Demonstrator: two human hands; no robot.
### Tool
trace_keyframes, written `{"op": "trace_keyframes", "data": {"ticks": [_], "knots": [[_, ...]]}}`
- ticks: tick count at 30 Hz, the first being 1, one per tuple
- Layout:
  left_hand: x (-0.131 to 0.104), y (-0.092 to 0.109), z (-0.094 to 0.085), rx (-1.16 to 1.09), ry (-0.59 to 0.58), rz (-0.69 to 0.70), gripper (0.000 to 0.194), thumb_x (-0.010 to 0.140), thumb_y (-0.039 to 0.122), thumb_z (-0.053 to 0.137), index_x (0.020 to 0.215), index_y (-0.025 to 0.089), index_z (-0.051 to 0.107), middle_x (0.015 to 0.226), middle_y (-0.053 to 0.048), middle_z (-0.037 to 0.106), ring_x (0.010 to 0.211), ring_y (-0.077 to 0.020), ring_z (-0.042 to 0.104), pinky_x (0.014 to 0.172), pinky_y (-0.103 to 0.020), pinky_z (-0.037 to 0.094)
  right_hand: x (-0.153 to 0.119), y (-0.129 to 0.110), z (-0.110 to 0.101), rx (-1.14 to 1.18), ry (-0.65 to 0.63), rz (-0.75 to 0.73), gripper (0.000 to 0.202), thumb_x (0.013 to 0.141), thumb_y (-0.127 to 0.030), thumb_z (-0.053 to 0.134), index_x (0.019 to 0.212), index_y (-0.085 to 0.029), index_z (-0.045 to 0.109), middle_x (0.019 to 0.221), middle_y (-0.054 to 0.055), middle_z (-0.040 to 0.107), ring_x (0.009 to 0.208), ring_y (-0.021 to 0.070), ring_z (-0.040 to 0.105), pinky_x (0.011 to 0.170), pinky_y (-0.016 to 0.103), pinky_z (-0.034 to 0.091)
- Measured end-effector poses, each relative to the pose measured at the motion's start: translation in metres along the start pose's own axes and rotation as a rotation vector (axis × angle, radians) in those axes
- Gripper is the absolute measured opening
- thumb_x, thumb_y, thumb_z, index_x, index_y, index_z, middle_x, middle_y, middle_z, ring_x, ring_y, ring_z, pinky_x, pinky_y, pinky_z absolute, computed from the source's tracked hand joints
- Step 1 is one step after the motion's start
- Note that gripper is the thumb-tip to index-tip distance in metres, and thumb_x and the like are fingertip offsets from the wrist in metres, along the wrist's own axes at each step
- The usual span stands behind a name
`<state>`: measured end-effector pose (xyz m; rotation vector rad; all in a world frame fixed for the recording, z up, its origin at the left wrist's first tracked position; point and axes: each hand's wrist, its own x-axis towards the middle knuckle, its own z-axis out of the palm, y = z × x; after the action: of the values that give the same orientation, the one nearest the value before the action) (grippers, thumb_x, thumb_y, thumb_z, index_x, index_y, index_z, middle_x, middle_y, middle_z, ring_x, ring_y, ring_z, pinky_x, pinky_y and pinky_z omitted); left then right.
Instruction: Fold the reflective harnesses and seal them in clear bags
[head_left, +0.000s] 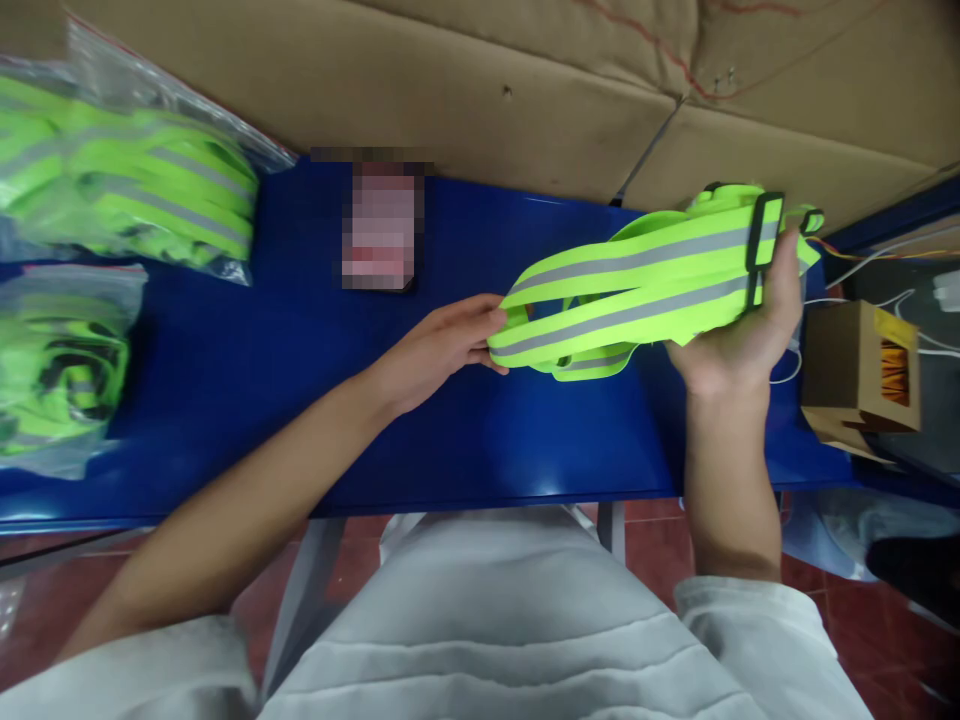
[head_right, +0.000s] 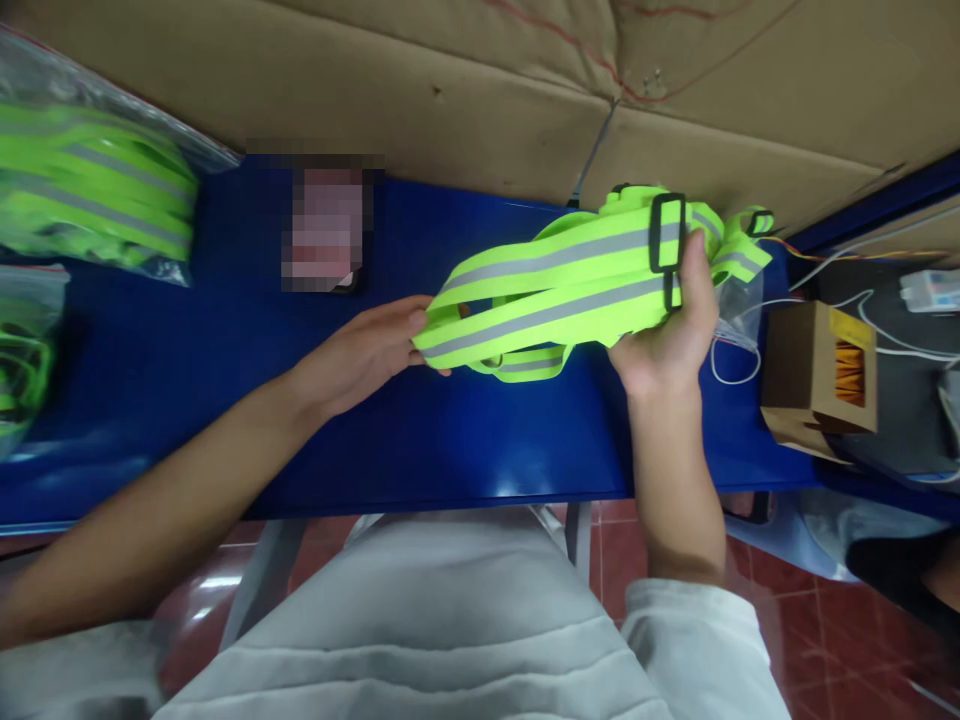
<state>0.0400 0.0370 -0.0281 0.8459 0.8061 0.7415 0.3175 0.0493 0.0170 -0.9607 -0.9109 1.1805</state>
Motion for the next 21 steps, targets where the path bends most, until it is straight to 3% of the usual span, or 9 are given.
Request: {"op": "trace_keyframes", "data": {"ticks": [3, 7, 10, 14, 17, 19, 21], "knots": [[-0.003, 0.000, 0.001, -0.024, -0.061, 0.061, 0.055, 0.075, 0.052, 0.092, 0.119, 0.023, 0.077, 0.108, -0.006, 0.075, 0.091, -0.0186, 0.071, 0.080, -0.030, 0.063, 0.001, -0.001, -0.001, -0.029, 0.018, 0.020, 0.023, 0.086, -0.059, 0.069, 0.094, -0.039, 0.076, 0.131, -0.005, 0.077, 0.149, 0.0278, 0.052, 0.116, 0.042, 0.050], [-0.002, -0.001, 0.003, 0.135, 0.091, 0.135, 0.041, 0.072, 0.038, 0.096, 0.104, 0.019, 0.077, 0.098, -0.002, 0.075, 0.077, -0.0136, 0.068, 0.066, -0.023, 0.059, -0.001, -0.001, 0.002, -0.064, 0.052, 0.014, 0.026, 0.083, -0.062, 0.069, 0.099, -0.042, 0.077, 0.131, -0.005, 0.077, 0.153, 0.0305, 0.046, 0.111, 0.049, 0.052], [0.001, -0.002, 0.002, 0.292, 0.179, 0.105, 0.037, 0.078, 0.043, 0.091, 0.098, 0.016, 0.075, 0.088, -0.002, 0.074, 0.070, -0.0133, 0.067, 0.060, -0.023, 0.058, 0.001, 0.003, -0.001, -0.080, 0.058, 0.024, 0.026, 0.086, -0.061, 0.067, 0.100, -0.041, 0.076, 0.134, -0.006, 0.075, 0.152, 0.0286, 0.047, 0.111, 0.048, 0.053], [0.003, -0.007, -0.002, 0.433, 0.125, 0.044, 0.044, 0.084, 0.050, 0.083, 0.108, 0.015, 0.072, 0.101, -0.006, 0.075, 0.085, -0.0191, 0.072, 0.072, -0.029, 0.062, 0.003, 0.010, -0.010, -0.105, 0.028, 0.093, 0.030, 0.083, -0.063, 0.075, 0.102, -0.040, 0.073, 0.121, -0.004, 0.080, 0.144, 0.0296, 0.057, 0.107, 0.047, 0.058], [-0.002, -0.005, -0.003, 0.577, 0.193, 0.266, 0.056, 0.087, 0.045, 0.081, 0.134, 0.021, 0.063, 0.136, -0.011, 0.066, 0.121, -0.0283, 0.066, 0.093, -0.036, 0.060, 0.001, 0.010, -0.011, -0.106, 0.009, 0.141, 0.035, 0.084, -0.066, 0.074, 0.107, -0.040, 0.072, 0.116, -0.003, 0.080, 0.137, 0.0309, 0.063, 0.098, 0.048, 0.064], [-0.011, 0.004, -0.001, 0.727, 0.236, 0.474, 0.069, 0.087, 0.039, 0.081, 0.149, 0.027, 0.053, 0.157, -0.010, 0.051, 0.145, -0.0322, 0.049, 0.114, -0.041, 0.049, -0.004, 0.008, -0.007, -0.107, 0.003, 0.165, 0.038, 0.084, -0.066, 0.074, 0.110, -0.039, 0.072, 0.115, -0.003, 0.079, 0.135, 0.0319, 0.065, 0.095, 0.049, 0.066], [-0.020, 0.017, 0.004, 0.799, 0.233, 0.599, 0.077, 0.089, 0.039, 0.080, 0.157, 0.032, 0.044, 0.169, -0.006, 0.038, 0.155, -0.0333, 0.036, 0.127, -0.044, 0.034, -0.010, 0.005, 0.000, -0.104, -0.008, 0.185, 0.038, 0.083, -0.064, 0.077, 0.110, -0.038, 0.072, 0.115, -0.003, 0.079, 0.133, 0.0326, 0.067, 0.095, 0.050, 0.067]]}}
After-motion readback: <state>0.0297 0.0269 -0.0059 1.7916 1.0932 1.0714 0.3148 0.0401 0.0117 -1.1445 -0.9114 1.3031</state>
